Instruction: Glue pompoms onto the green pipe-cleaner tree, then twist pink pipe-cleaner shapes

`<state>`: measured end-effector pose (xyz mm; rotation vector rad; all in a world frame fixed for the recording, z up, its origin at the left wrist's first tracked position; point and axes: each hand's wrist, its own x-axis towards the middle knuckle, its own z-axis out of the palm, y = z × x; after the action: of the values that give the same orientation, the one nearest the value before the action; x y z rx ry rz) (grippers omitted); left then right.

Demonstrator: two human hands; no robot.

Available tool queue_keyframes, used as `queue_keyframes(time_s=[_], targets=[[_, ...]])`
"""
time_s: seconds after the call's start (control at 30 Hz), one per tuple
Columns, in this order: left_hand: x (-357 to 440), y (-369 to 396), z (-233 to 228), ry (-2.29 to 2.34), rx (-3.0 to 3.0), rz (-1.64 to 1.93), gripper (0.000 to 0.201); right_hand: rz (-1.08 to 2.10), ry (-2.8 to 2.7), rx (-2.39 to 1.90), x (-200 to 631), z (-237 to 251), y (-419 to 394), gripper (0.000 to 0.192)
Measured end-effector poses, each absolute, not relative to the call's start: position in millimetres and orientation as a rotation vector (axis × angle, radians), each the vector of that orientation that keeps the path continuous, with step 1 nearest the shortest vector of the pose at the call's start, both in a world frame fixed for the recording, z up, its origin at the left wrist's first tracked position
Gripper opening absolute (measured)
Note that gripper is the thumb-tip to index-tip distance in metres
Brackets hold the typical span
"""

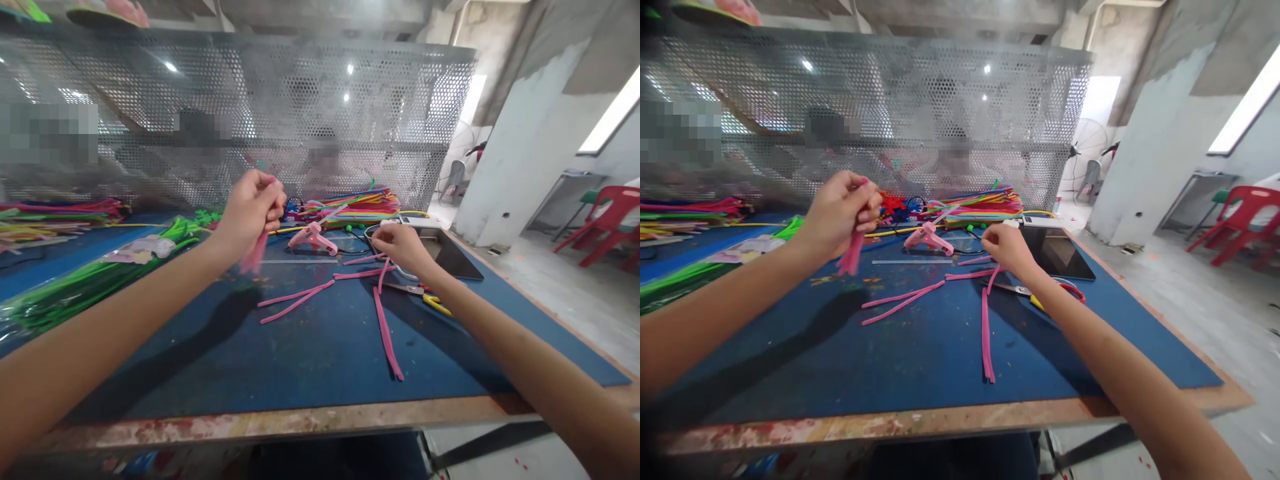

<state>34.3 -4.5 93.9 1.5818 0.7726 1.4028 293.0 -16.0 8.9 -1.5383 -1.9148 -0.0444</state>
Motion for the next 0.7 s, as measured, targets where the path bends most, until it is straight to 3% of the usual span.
queue_keyframes(time_s=[0.23,0.33,0.57,0.7], targets=[[40,-14,37,0.996,2.036,0.793,0.018,0.125,-2.015,-1.847,332,-21,-6,0.008],[42,-12,16,1.018,2.056,0.711,0.026,0.268,-2.087,-1.859,335,-23,-6,0.019],[31,-3,2,1.000,2.581,0.518,0.027,0.593,-1.986,-1.618,348,4,-13,0.012],[31,0,-5,0.999,2.678,0.384,0.030,0.790,-1.769,-1.438,366,19,-21,0.019]])
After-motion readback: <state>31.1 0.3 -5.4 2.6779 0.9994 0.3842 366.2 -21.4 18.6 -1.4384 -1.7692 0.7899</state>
